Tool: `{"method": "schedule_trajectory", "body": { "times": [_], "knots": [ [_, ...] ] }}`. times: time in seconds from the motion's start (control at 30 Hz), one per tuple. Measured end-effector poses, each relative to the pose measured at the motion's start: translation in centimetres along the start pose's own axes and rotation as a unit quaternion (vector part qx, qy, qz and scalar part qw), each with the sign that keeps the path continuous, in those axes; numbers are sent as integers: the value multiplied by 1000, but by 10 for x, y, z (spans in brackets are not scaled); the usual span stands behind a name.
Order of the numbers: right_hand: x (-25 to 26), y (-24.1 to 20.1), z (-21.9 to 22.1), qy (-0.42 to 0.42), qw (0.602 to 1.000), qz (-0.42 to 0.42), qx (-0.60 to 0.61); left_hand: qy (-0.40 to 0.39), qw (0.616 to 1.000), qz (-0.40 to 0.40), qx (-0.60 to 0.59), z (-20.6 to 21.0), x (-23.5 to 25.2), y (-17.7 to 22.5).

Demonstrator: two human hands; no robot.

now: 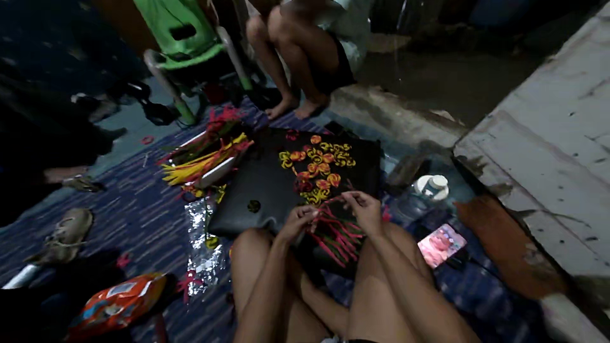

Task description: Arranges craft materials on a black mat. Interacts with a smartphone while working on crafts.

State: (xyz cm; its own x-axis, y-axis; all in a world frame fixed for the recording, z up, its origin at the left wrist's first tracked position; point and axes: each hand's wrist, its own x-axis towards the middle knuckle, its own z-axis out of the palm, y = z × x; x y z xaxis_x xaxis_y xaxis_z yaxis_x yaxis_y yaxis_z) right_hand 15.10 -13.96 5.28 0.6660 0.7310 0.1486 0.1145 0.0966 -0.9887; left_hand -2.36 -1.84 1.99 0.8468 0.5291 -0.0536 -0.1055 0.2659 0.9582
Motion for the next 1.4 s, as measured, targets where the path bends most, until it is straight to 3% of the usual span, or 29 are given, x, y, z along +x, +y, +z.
{"method": "schedule_trajectory", "body": {
  "times": [0.17,0.6,1.0,1.23,1.4],
  "knots": [
    [1,-1,-1,1,998,29,57,-5,1000,-10,-7,2,2,-1],
    [3,7,-2,-30,997,23,70,-16,1000,-15,-5,-2,5,-4],
    [4,6,-5,39,996,29,77,24,999,-29,0,-3,8,-1],
    [2,1,3,83,994,28,68,105,985,-6,137,-3,3,3],
    [-1,7,8,101,994,-35,31,72,976,22,205,-1,3,-3]
  ]
}}
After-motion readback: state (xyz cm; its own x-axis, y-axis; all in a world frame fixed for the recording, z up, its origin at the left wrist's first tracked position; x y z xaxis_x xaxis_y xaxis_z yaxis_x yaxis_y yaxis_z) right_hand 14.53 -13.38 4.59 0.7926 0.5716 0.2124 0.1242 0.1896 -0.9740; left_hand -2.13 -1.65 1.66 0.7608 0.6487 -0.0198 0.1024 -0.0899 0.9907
